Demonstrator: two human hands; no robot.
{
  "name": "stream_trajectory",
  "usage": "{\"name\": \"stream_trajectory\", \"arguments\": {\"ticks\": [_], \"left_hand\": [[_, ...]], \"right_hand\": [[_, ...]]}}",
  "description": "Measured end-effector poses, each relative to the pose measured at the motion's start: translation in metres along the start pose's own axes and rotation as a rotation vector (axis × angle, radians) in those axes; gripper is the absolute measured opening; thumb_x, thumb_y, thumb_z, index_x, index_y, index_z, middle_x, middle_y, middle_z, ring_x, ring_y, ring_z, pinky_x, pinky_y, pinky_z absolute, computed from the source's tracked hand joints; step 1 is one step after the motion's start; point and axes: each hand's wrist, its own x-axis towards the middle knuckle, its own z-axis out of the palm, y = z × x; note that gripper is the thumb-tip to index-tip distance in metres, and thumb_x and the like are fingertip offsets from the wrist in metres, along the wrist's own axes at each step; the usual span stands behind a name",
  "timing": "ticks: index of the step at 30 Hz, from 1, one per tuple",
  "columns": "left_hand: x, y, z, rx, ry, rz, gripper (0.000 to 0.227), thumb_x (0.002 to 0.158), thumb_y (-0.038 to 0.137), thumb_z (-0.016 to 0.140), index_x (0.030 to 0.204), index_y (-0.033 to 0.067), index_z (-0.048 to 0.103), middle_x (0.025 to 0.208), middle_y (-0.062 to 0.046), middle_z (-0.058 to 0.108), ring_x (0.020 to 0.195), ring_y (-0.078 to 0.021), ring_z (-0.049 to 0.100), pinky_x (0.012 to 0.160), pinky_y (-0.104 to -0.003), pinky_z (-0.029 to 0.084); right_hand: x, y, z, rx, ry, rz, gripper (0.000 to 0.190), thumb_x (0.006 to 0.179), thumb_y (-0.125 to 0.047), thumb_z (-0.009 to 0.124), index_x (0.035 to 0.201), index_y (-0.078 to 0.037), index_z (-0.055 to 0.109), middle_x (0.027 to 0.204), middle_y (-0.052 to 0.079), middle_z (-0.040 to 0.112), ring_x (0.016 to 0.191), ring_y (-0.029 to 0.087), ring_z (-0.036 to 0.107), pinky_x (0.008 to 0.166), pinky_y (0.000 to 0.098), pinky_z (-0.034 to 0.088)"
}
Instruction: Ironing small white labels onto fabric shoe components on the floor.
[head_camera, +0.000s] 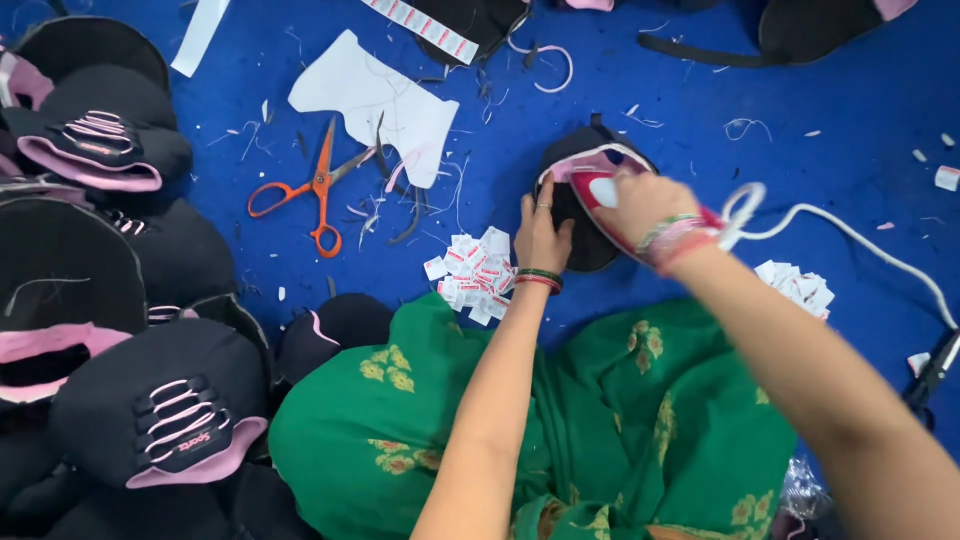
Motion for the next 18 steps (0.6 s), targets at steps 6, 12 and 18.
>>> {"name": "stream_trajectory", "arguments": {"ticks": [6, 12, 18], "left_hand": [[-0.002, -0.005, 0.006, 0.044, 0.048, 0.099, 0.085, 0.081, 0.012, 0.077, 0.154, 0.0242, 0.037, 0.140, -0.020, 0.052, 0.109, -0.0465, 0.064, 0.083, -0.051, 0.056], [0.000, 0.013, -0.005, 0.047, 0.009, -0.007, 0.087, 0.082, 0.011, 0.076, 0.158, 0.0243, 0.035, 0.137, -0.022, 0.051, 0.111, -0.0470, 0.062, 0.087, -0.052, 0.055], [-0.004, 0.003, -0.004, 0.026, 0.014, 0.047, 0.086, 0.080, 0.008, 0.077, 0.155, 0.0238, 0.038, 0.137, -0.020, 0.053, 0.115, -0.0460, 0.061, 0.090, -0.050, 0.054]], "right_hand": [[0.040, 0.009, 0.020, 0.077, 0.062, 0.096, 0.062, 0.089, -0.055, 0.070, 0.121, -0.002, 0.068, 0.103, 0.028, 0.072, 0.094, 0.043, 0.072, 0.084, 0.0499, 0.058], [0.004, 0.013, 0.022, -0.009, 0.020, -0.097, 0.062, 0.089, -0.052, 0.070, 0.127, -0.003, 0.065, 0.098, 0.026, 0.074, 0.090, 0.042, 0.074, 0.082, 0.0492, 0.059], [0.030, 0.016, 0.028, 0.017, 0.083, 0.086, 0.059, 0.093, -0.053, 0.069, 0.119, 0.000, 0.067, 0.100, 0.026, 0.075, 0.092, 0.042, 0.074, 0.080, 0.0497, 0.060]]}}
